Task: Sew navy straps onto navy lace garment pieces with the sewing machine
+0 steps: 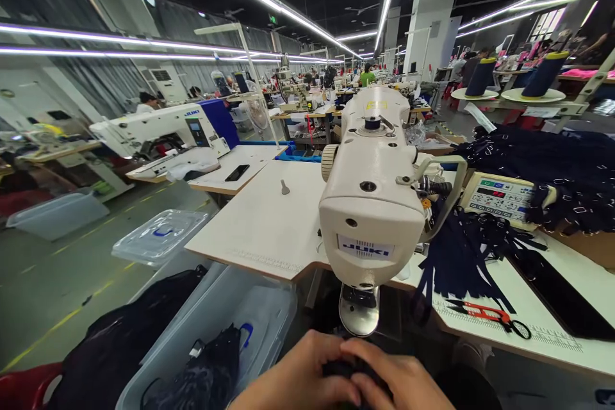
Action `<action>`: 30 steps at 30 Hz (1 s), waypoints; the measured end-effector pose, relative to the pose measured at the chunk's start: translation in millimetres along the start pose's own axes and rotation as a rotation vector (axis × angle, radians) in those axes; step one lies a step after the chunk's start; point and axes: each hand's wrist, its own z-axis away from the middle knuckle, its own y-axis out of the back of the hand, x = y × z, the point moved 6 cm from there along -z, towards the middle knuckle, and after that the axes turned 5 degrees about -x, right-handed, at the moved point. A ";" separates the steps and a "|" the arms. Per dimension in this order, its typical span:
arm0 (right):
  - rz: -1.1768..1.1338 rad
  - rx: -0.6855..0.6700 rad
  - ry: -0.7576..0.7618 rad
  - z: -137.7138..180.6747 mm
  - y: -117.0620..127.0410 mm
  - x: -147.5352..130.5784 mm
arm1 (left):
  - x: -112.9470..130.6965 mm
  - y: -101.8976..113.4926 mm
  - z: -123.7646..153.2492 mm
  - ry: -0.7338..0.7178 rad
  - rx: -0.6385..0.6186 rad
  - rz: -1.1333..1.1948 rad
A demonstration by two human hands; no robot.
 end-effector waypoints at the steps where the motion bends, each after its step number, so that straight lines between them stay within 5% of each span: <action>1: 0.071 0.099 0.051 0.3 6.4 1.8 | 2.5 12.2 -0.8 0.018 0.091 -0.023; 4: 0.282 0.316 0.186 -0.2 14.7 13.4 | 10.1 40.3 -4.3 -0.013 0.401 -0.281; 6: 0.350 0.421 0.189 -2.3 16.4 21.2 | 19.4 43.0 -6.7 -0.123 0.488 -0.502; 11: 0.152 0.476 0.003 -5.0 15.1 37.0 | 30.5 18.6 -12.6 -0.295 0.251 -0.661; 17: -0.143 0.473 -0.398 2.9 15.2 66.0 | 30.2 14.7 -13.9 -0.228 0.243 -0.754; 24: -0.318 0.465 -0.307 -22.7 27.4 67.0 | 27.9 12.2 -19.1 -0.116 0.321 -0.874; 30: -0.083 0.457 -0.372 -36.2 36.3 75.9 | 25.6 7.3 -22.0 -0.014 0.387 -0.939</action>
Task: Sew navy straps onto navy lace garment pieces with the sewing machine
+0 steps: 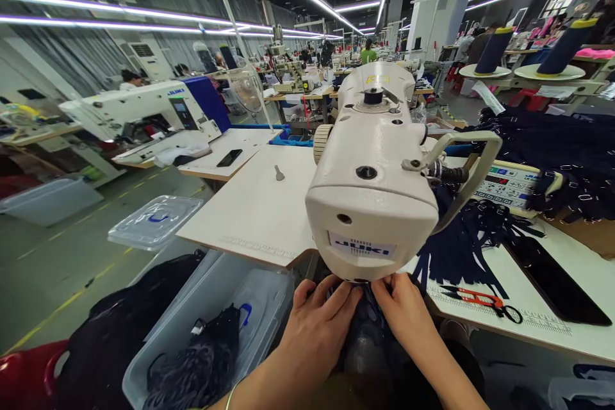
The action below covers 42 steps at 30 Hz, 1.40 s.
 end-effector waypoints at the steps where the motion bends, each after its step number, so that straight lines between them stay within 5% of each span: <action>1: 0.030 -0.010 -0.015 -0.7 0.1 -0.3 | 0.9 0.1 0.2 0.004 0.005 -0.016; 42: 0.260 -0.068 0.055 -1.0 -0.5 -11.9 | 3.1 -1.4 1.7 0.033 0.082 -0.122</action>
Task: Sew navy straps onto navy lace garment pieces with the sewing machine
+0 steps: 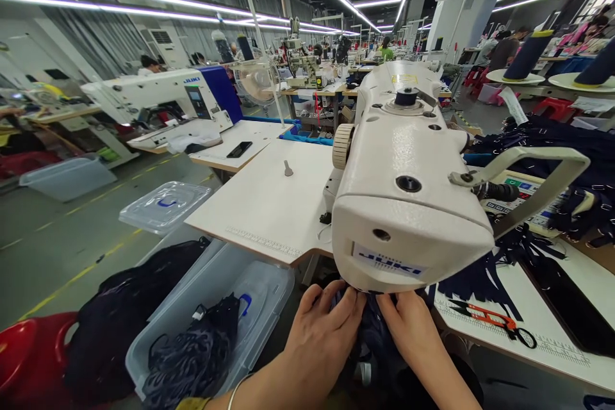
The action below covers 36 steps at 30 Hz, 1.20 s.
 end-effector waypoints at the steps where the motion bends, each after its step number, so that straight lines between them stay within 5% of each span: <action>1: -0.006 0.009 0.000 0.1 0.6 0.2 | 0.0 -0.1 -0.1 -0.002 -0.001 0.001; 13: -0.242 0.009 0.005 1.1 -4.8 14.4 | 8.4 14.0 -3.7 -0.037 0.016 0.091; 21: -0.246 0.038 0.009 11.1 0.6 9.4 | 0.7 9.5 1.7 -0.028 -0.143 0.145; 28: -0.332 0.082 0.032 16.4 -3.4 6.1 | 2.7 6.7 10.5 -0.180 -0.039 0.022; 36: -0.273 0.125 -0.022 11.1 0.9 11.0 | 12.3 10.4 8.9 -0.101 -0.046 -0.044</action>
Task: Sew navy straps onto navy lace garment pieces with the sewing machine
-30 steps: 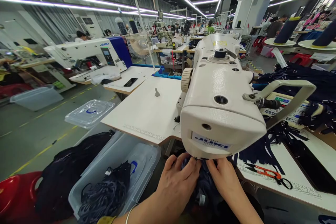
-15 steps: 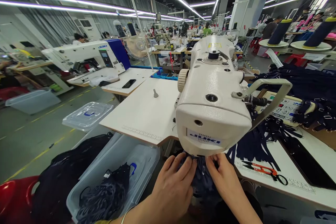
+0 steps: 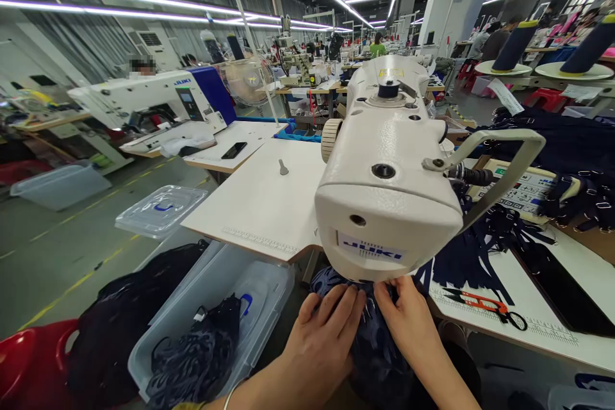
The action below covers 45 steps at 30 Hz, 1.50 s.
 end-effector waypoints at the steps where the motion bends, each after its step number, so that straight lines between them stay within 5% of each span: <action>1: 0.018 0.004 -0.010 -0.7 0.5 -0.5 | 0.7 -0.7 -0.7 0.012 0.012 -0.005; 29: 0.142 -0.029 -0.074 -4.6 -3.3 3.2 | 1.4 0.3 -2.4 0.063 0.114 -0.032; 41: -0.370 0.031 -0.168 -7.9 -15.6 39.6 | -0.7 -3.8 -3.7 0.077 0.081 -0.083; 45: -0.390 -0.061 -0.228 -4.4 -23.7 58.7 | 1.3 -1.4 -5.4 0.048 0.074 -0.091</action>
